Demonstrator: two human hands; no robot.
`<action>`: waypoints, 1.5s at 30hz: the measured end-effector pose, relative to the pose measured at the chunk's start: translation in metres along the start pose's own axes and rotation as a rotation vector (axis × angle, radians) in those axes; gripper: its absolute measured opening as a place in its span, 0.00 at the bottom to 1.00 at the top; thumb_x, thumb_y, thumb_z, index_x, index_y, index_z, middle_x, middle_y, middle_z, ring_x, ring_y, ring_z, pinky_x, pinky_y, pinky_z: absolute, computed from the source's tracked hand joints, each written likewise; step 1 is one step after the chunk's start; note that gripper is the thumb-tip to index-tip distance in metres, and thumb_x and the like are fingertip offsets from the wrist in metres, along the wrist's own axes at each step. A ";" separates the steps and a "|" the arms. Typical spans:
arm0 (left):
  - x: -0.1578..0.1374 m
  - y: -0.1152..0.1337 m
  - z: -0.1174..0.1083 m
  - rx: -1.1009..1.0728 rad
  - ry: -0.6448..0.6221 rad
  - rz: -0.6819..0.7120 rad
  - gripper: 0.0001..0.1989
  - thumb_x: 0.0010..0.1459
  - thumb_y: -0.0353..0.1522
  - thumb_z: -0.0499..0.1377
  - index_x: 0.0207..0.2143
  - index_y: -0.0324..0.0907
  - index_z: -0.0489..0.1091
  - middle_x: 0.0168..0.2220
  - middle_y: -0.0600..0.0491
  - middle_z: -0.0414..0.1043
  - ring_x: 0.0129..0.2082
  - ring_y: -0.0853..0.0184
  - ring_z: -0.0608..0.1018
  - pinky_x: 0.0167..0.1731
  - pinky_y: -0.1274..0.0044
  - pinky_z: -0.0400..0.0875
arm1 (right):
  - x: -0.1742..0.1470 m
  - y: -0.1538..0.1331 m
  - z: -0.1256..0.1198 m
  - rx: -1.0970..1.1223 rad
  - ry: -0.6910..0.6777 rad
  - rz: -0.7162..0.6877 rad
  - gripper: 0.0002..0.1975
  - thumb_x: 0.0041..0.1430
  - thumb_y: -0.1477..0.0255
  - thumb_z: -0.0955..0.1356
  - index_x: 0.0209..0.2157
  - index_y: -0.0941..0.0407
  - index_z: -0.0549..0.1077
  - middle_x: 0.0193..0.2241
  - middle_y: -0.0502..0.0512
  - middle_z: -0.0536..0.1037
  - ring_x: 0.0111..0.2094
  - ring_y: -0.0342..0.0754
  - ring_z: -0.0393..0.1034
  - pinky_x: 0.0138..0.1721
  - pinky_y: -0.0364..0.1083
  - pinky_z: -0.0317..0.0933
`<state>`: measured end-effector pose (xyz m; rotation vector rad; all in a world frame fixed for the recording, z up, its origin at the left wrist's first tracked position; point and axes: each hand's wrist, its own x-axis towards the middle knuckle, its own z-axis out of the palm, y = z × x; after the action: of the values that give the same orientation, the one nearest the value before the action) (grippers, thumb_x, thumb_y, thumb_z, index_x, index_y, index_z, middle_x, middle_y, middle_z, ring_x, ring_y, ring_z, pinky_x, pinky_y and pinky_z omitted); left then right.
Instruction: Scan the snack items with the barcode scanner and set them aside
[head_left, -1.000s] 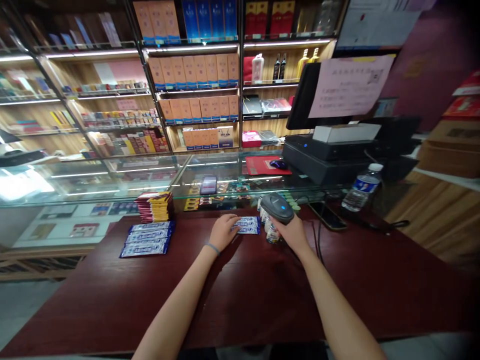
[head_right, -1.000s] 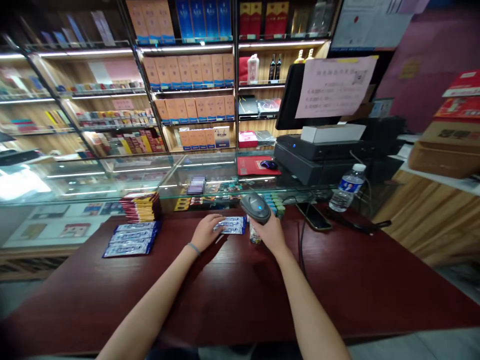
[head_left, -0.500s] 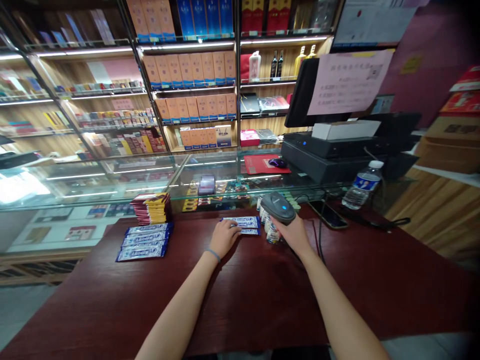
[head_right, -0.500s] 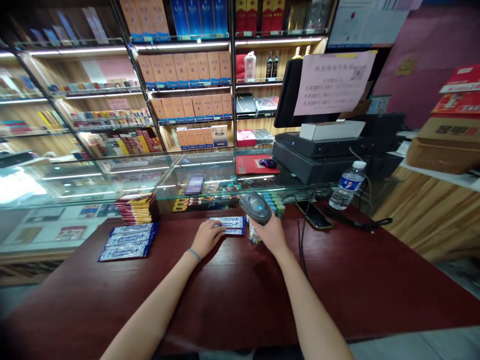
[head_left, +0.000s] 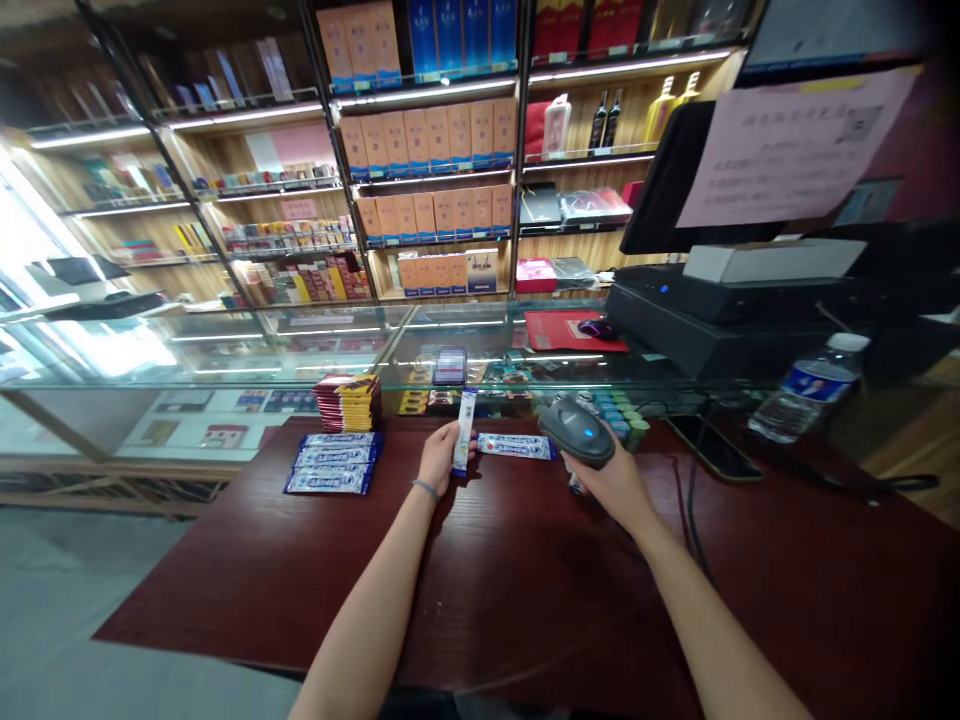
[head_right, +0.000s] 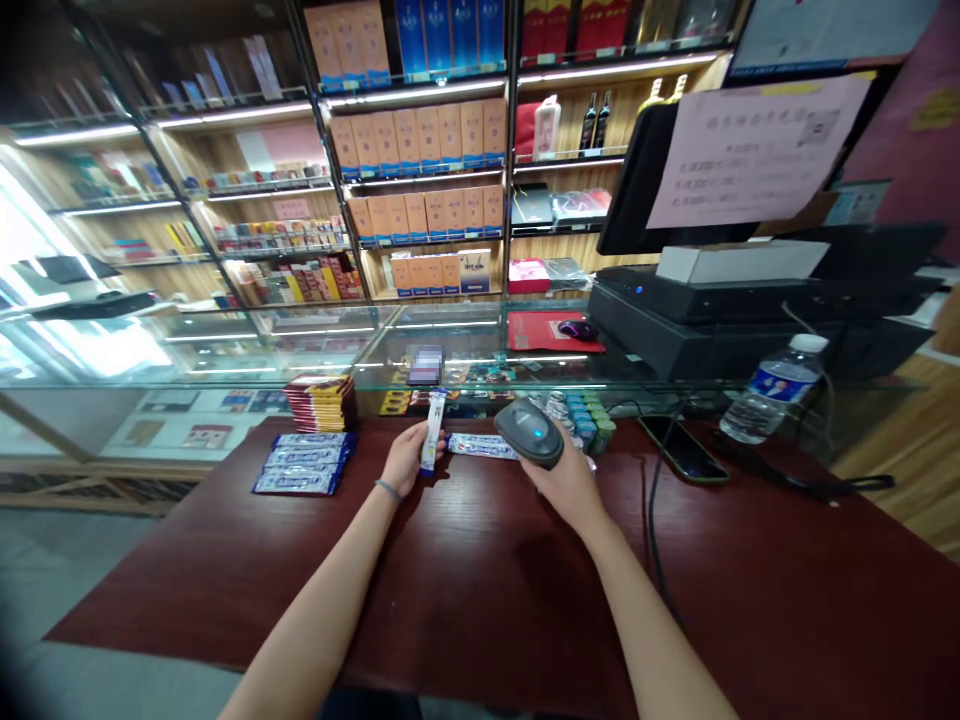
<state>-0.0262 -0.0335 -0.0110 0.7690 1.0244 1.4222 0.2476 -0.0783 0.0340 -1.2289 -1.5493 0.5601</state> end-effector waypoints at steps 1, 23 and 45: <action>0.000 0.002 -0.003 -0.042 -0.001 -0.023 0.15 0.58 0.37 0.65 0.44 0.37 0.74 0.36 0.46 0.79 0.28 0.67 0.81 0.28 0.76 0.78 | -0.002 -0.001 0.003 -0.013 -0.042 -0.011 0.25 0.53 0.57 0.72 0.49 0.54 0.70 0.34 0.56 0.82 0.39 0.57 0.78 0.37 0.52 0.72; 0.004 0.005 -0.011 -0.229 -0.070 -0.039 0.18 0.60 0.33 0.65 0.51 0.38 0.70 0.46 0.43 0.78 0.41 0.62 0.83 0.45 0.68 0.79 | -0.008 0.007 0.013 -0.138 -0.241 -0.042 0.27 0.51 0.66 0.71 0.54 0.53 0.69 0.43 0.58 0.83 0.46 0.60 0.78 0.47 0.54 0.70; -0.044 0.152 -0.214 1.470 -0.002 0.733 0.15 0.61 0.32 0.60 0.51 0.45 0.74 0.49 0.47 0.77 0.51 0.59 0.77 0.56 0.65 0.71 | -0.004 0.019 0.016 -0.179 -0.203 -0.048 0.28 0.52 0.54 0.71 0.53 0.52 0.71 0.41 0.60 0.82 0.41 0.63 0.78 0.40 0.55 0.71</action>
<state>-0.2768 -0.1027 0.0455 2.3711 1.8726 1.0032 0.2415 -0.0711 0.0107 -1.2965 -1.8276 0.5372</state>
